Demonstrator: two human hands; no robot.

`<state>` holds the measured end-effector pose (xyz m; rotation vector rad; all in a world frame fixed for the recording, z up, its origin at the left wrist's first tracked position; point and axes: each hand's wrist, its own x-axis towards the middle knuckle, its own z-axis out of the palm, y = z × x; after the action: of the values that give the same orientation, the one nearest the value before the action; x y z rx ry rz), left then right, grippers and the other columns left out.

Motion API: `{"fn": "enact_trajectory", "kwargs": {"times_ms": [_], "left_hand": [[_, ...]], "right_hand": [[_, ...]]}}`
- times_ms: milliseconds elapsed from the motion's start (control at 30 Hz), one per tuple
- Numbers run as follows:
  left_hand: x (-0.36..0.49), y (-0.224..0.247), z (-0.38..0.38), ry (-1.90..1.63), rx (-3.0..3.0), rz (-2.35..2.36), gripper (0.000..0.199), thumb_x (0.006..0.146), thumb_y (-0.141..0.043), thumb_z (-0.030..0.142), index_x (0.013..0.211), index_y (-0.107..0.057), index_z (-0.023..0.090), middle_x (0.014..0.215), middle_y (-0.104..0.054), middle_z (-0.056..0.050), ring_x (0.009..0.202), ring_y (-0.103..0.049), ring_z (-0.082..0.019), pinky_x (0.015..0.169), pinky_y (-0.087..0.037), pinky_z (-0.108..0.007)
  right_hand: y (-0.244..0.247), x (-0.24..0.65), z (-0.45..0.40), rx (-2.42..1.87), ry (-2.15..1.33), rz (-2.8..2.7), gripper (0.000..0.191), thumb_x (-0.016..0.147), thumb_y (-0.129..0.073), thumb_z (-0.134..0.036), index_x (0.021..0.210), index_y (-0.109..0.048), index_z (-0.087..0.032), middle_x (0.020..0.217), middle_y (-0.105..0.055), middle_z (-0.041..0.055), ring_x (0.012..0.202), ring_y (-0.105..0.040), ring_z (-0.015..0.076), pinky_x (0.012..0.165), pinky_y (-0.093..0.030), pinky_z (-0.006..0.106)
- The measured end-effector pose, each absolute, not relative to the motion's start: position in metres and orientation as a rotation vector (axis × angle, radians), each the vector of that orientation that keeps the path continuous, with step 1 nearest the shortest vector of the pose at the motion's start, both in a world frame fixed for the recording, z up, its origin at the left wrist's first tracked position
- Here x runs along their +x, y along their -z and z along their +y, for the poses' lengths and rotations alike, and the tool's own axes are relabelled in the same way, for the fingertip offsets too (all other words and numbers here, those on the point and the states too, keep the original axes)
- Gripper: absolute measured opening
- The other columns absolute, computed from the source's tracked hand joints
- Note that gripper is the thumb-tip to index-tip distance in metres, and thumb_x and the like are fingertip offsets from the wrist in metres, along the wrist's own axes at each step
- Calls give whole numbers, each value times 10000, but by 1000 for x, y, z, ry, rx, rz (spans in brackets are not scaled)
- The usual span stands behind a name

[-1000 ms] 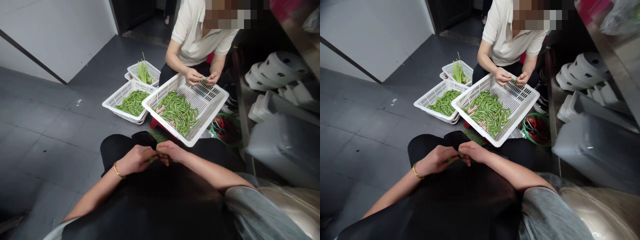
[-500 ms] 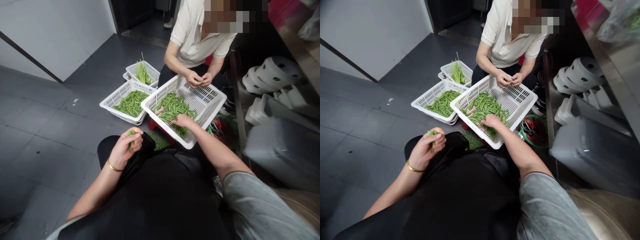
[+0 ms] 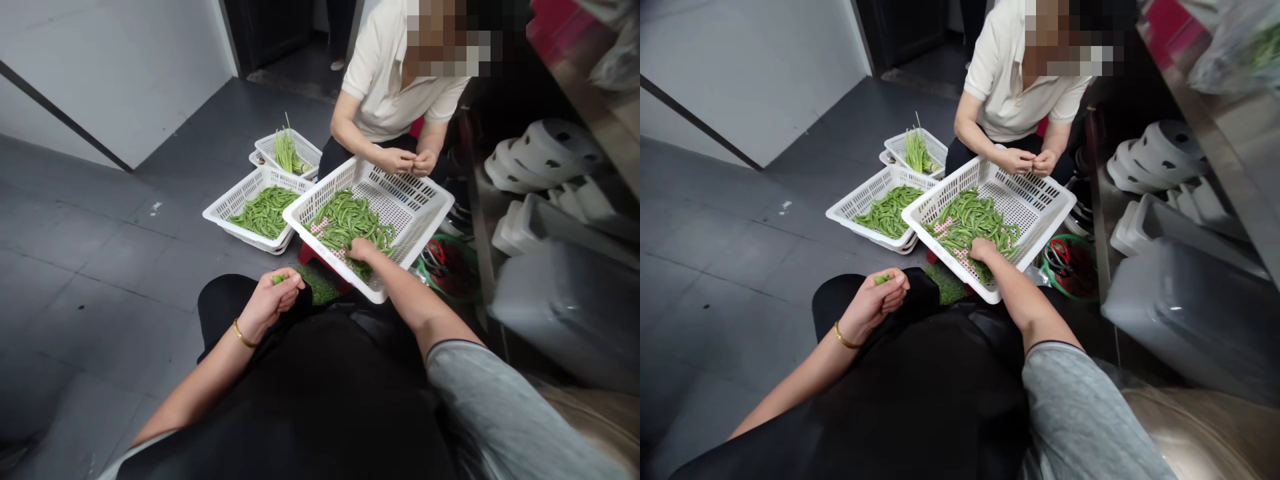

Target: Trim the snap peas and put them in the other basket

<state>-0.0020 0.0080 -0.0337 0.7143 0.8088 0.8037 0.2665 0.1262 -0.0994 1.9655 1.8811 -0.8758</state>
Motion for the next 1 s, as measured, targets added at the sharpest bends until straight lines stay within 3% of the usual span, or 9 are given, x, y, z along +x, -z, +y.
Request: {"fn": "enact_trajectory", "kwargs": {"times_ms": [167, 300, 367, 433, 567, 700, 833, 933, 1000], "left_hand": [[2, 35, 13, -840, 779, 959, 253, 746, -711, 328, 832, -669, 94, 465, -380, 72, 370, -221, -8, 369, -107, -174], [16, 39, 17, -825, 778, 930, 405, 703, -746, 328, 1031, -651, 110, 643, -561, 9, 386, -286, -2, 376, -153, -179], [22, 41, 16, -832, 766, 863, 394, 699, -750, 321, 1015, -644, 112, 564, -508, 42, 383, -290, -10, 383, -170, -176], [23, 41, 15, -879, 760, 834, 310, 684, -761, 296, 901, -639, 110, 488, -442, 70, 379, -298, -18, 385, -180, -172], [17, 41, 13, -973, 717, 833, 233, 697, -748, 256, 741, -544, 152, 425, -390, 97, 340, -278, -23, 368, -180, -167], [12, 40, 12, -957, 652, 834, 240, 732, -715, 258, 739, -490, 175, 389, -358, 112, 306, -247, -28, 348, -156, -163], [12, 38, 11, -968, 640, 864, 251, 733, -708, 270, 724, -477, 172, 366, -351, 110, 298, -233, -30, 338, -155, -159], [15, 35, 8, -964, 659, 867, 252, 739, -700, 286, 716, -479, 166, 367, -371, 99, 302, -240, -28, 337, -164, -154], [16, 32, 5, -892, 675, 835, 245, 734, -706, 281, 734, -494, 161, 386, -380, 96, 311, -244, -24, 337, -168, -147]], "right_hand": [[65, 266, 116, 1982, 1261, 2019, 285, 851, -588, -340, 692, -581, -104, 541, -594, 32, 529, -562, 87, 542, -423, 190], [45, 239, 73, 1473, 2330, 2012, 310, 780, -631, -434, 748, -564, -133, 516, -572, -29, 415, -483, 58, 434, -395, 177], [45, 218, 50, 1211, 2793, 1834, 361, 719, -673, -476, 714, -543, -140, 474, -529, -50, 371, -438, 55, 384, -353, 177], [46, 201, 34, 1213, 2950, 1750, 382, 703, -677, -495, 670, -513, -151, 443, -482, -69, 347, -404, 53, 356, -317, 176], [38, 195, 16, 1642, 2525, 2149, 308, 844, -535, -451, 764, -560, -154, 503, -523, -42, 420, -486, 84, 418, -381, 193], [23, 204, 2, 1547, 1422, 3091, 231, 932, -425, -305, 818, -573, -168, 689, -580, 16, 620, -536, 108, 588, -412, 221], [20, 203, -6, 1438, 524, 3376, 266, 950, -382, -275, 776, -551, -164, 685, -528, 35, 606, -472, 128, 558, -349, 246], [17, 198, -8, 1353, 555, 3384, 255, 944, -391, -259, 756, -535, -166, 682, -525, 36, 613, -472, 130, 555, -348, 246], [13, 195, -8, 1179, 1023, 3353, 250, 945, -391, -251, 753, -526, -168, 681, -538, 25, 622, -498, 115, 571, -379, 227]]}}
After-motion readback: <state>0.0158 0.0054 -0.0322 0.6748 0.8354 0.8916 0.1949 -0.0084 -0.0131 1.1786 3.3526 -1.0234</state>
